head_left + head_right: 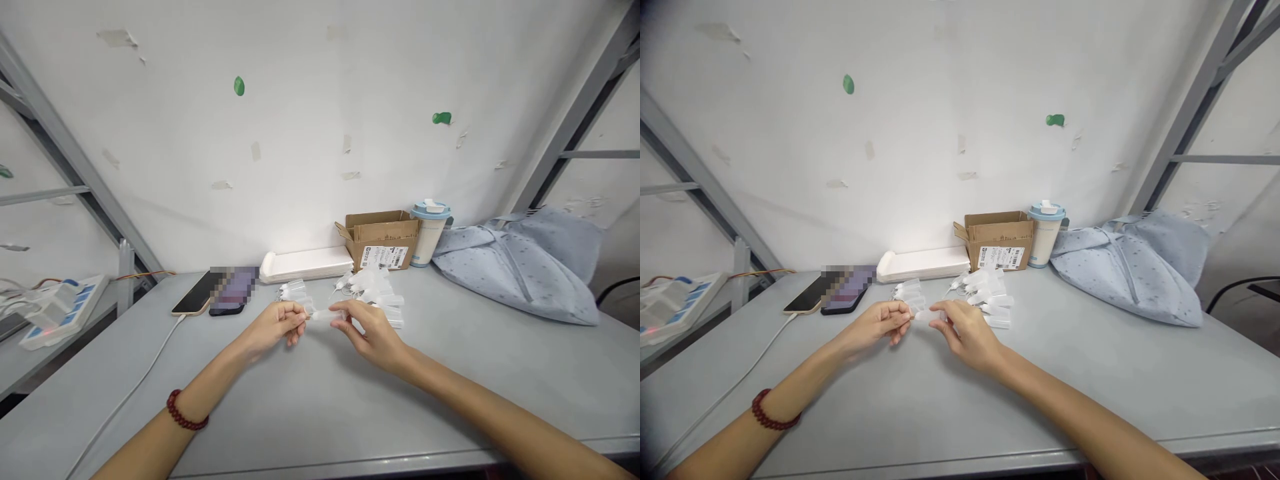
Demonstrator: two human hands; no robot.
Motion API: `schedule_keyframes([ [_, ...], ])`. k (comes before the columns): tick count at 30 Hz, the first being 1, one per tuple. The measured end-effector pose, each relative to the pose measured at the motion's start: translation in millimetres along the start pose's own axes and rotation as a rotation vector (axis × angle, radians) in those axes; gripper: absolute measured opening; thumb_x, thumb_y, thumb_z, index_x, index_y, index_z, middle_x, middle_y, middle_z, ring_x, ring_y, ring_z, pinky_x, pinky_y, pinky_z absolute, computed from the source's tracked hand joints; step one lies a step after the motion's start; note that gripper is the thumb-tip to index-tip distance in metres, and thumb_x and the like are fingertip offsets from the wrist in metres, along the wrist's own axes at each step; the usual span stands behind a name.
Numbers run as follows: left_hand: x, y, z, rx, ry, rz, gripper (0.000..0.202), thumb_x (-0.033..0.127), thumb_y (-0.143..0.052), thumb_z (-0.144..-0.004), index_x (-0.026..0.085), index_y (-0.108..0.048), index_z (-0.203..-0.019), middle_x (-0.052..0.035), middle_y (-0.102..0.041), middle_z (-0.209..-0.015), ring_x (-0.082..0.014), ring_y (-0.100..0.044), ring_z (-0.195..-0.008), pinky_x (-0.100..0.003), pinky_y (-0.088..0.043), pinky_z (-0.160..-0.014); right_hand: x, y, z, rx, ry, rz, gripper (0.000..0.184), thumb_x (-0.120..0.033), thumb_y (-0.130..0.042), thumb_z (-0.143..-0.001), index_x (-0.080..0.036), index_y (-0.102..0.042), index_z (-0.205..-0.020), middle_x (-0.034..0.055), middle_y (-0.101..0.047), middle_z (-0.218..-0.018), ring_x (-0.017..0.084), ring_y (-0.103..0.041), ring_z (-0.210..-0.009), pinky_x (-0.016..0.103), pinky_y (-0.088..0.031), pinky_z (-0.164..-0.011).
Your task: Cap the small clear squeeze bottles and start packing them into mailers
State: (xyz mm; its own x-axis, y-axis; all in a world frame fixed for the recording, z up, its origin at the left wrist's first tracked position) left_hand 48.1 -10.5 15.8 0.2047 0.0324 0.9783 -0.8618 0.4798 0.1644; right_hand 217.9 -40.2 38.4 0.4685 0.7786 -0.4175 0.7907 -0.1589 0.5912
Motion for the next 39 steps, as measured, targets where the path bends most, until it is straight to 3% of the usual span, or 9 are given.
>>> schedule_keyframes([
  [18,1.7,-9.8,5.0,0.052,-0.014,-0.003,0.031,0.044,-0.06,-0.074,0.015,-0.05,-0.072,0.0033,-0.05,-0.056,-0.0077,-0.045,-0.045,-0.023,-0.037,-0.049,0.9,-0.9,2.0,0.054,-0.014,-0.038,0.016,-0.027,-0.046,-0.088,-0.016,-0.056,-0.093,0.0019,-0.058,-0.066,0.013,-0.054,-0.058,0.024,-0.044,-0.056],
  [32,5.6,-12.6,7.7,0.022,-0.029,-0.057,0.032,0.045,-0.057,-0.076,0.015,-0.048,-0.07,0.0025,-0.05,-0.057,-0.0081,-0.046,-0.046,-0.023,-0.037,-0.051,5.5,-5.2,3.4,0.033,-0.042,-0.053,0.012,-0.025,-0.048,-0.086,-0.016,-0.055,-0.09,0.0042,-0.061,-0.07,0.014,-0.055,-0.06,0.026,-0.044,-0.057],
  [35,5.5,-10.0,6.5,-0.001,-0.043,-0.024,0.029,0.041,-0.057,-0.078,0.014,-0.05,-0.07,0.0023,-0.05,-0.057,-0.0084,-0.047,-0.048,-0.024,-0.038,-0.052,8.9,-5.0,1.9,0.013,-0.094,-0.08,0.013,-0.025,-0.049,-0.085,-0.015,-0.056,-0.091,0.0028,-0.059,-0.068,0.014,-0.054,-0.059,0.025,-0.043,-0.056],
  [39,9.1,-1.4,6.1,0.001,-0.065,0.006,0.026,0.037,-0.056,-0.079,0.012,-0.057,-0.073,0.001,-0.052,-0.061,-0.0083,-0.048,-0.05,-0.024,-0.039,-0.054,16.8,-1.8,-1.1,-0.008,-0.27,-0.153,0.016,-0.028,-0.052,-0.083,-0.017,-0.058,-0.094,-0.0003,-0.054,-0.065,0.013,-0.052,-0.06,0.024,-0.041,-0.056],
])
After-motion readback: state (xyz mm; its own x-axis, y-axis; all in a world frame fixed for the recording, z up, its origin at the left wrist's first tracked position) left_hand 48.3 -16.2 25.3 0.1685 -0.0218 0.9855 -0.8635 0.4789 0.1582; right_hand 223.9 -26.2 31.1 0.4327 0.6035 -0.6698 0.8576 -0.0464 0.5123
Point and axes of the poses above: each hand's wrist, its own z-axis away from the middle knuckle, its own y-axis out of the back of the hand, x = y × z, the point moved 5 cm from there along -z, towards the middle knuckle
